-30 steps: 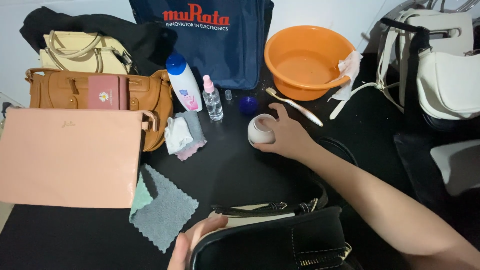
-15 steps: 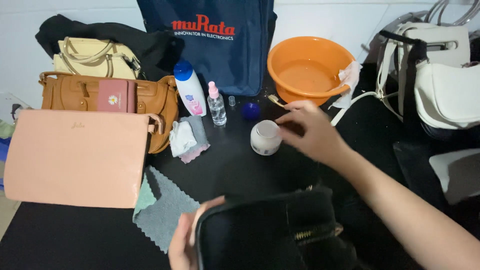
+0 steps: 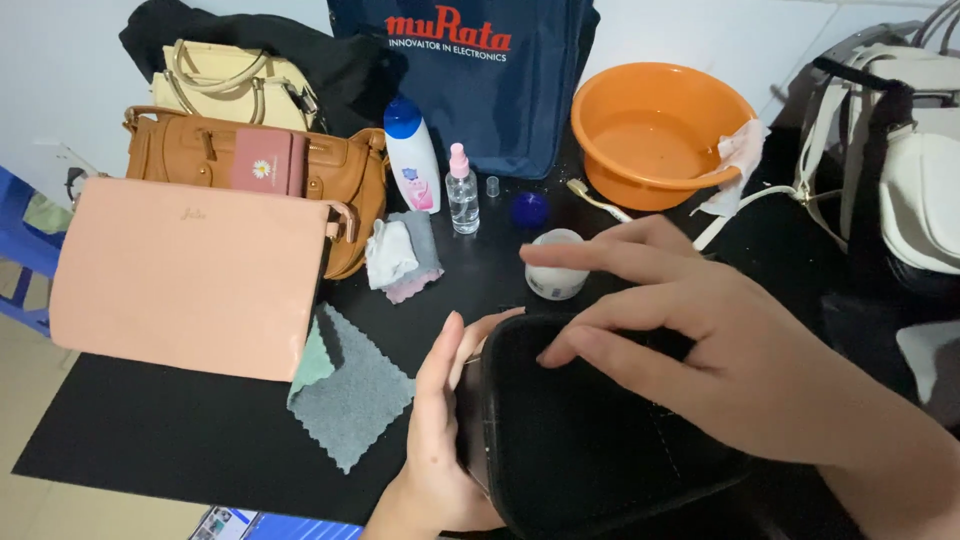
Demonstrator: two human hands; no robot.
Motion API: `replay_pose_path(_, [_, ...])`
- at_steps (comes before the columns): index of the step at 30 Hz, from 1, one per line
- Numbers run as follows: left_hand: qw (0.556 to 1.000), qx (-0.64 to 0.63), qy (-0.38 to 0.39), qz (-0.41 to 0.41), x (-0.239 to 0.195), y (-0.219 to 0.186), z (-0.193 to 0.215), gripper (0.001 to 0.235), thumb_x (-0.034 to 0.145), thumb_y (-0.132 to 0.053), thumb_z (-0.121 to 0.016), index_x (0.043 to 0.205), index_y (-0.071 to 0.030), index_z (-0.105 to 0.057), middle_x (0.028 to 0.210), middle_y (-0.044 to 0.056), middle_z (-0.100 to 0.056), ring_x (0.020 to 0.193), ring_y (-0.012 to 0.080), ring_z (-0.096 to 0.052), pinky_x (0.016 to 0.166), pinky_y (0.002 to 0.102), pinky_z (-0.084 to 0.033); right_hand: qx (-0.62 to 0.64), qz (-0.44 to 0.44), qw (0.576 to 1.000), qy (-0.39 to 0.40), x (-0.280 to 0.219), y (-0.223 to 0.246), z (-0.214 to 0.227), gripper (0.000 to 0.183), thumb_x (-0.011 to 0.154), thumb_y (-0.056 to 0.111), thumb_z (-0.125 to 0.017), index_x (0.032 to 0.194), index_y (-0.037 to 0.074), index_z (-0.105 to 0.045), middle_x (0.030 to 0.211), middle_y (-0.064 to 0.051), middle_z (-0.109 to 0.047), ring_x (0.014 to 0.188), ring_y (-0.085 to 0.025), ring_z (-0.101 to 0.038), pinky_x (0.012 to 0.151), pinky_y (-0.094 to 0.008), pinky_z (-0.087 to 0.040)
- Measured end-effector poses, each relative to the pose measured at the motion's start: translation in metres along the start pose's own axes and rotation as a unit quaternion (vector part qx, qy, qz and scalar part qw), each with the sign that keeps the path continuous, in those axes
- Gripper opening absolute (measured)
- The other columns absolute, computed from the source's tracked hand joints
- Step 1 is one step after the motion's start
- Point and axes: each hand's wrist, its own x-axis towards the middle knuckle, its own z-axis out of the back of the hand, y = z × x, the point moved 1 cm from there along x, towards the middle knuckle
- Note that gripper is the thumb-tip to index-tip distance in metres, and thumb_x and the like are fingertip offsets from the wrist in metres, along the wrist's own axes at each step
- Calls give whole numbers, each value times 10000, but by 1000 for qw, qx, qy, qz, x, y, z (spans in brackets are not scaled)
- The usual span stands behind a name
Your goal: Polishing and cleaning a black and white leather handbag using a cloth and polishing cream
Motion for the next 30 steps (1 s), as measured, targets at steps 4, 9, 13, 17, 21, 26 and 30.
replay_pose_path(4, [999, 24, -24, 9, -1, 3, 4, 856, 1017, -215, -700, 1600, 4, -113, 1556, 351, -412, 1496, 438, -460, 1282, 544, -385, -56, 49, 995, -72, -8, 5, -5, 293, 961, 228, -570, 951, 195, -861, 1441, -24, -672, 1225, -218, -522, 983, -409, -451])
replay_pose_path(9, [998, 22, -50, 22, -7, 6, 11, 914, 982, -318, -738, 1604, -14, -142, 1568, 312, -421, 1491, 406, -468, 1285, 512, -356, -221, 170, 960, 5, -29, 2, -13, 348, 925, 442, -622, 1209, 379, -812, 1665, -56, -372, 1377, -308, -380, 1070, -735, -60])
replay_pose_path(13, [998, 24, -48, 29, -9, 9, 12, 874, 997, -256, -711, 1601, 1, -133, 1567, 314, -423, 1492, 404, -461, 1290, 515, -351, -237, 158, 959, -1, -35, -3, -11, 318, 904, 397, -619, 1136, 428, -834, 1659, -25, -382, 1403, -289, -355, 1104, -743, 10])
replay_pose_path(17, [997, 55, -44, 11, -7, 7, 9, 788, 1031, -200, -655, 1585, 31, -143, 1536, 320, -459, 1482, 407, -481, 1298, 524, -374, -134, 102, 986, 16, -26, -6, -11, 160, 907, 252, -648, 799, 254, -766, 1683, -72, -396, 1429, -355, -346, 1062, -617, -187])
replay_pose_path(21, [998, 65, -16, -9, -8, 7, 11, 743, 1077, -232, -599, 1585, 42, -132, 1546, 364, -429, 1484, 430, -483, 1279, 524, -407, -329, 171, 929, -8, -18, 0, -15, 153, 883, 291, -616, 734, 284, -646, 1656, -49, -369, 1403, -371, -377, 1007, -927, -55])
replay_pose_path(26, [998, 35, -34, 29, -13, 15, 17, 905, 997, -234, -698, 1604, 15, -75, 1578, 333, -386, 1502, 409, -440, 1281, 506, -344, -393, 190, 895, -89, -18, 19, -5, 95, 942, 306, -690, 979, 218, -698, 1554, -106, -575, 1360, -499, -493, 1063, -846, 8])
replay_pose_path(30, [999, 23, -47, 7, -15, 21, 15, 726, 1090, -215, -554, 1598, 35, -99, 1564, 329, -410, 1492, 406, -455, 1308, 514, -342, -403, 204, 892, -21, -40, -1, -15, 643, 884, 722, -468, 1388, 344, -592, 1649, -12, -380, 1479, -315, -343, 1064, -892, -5])
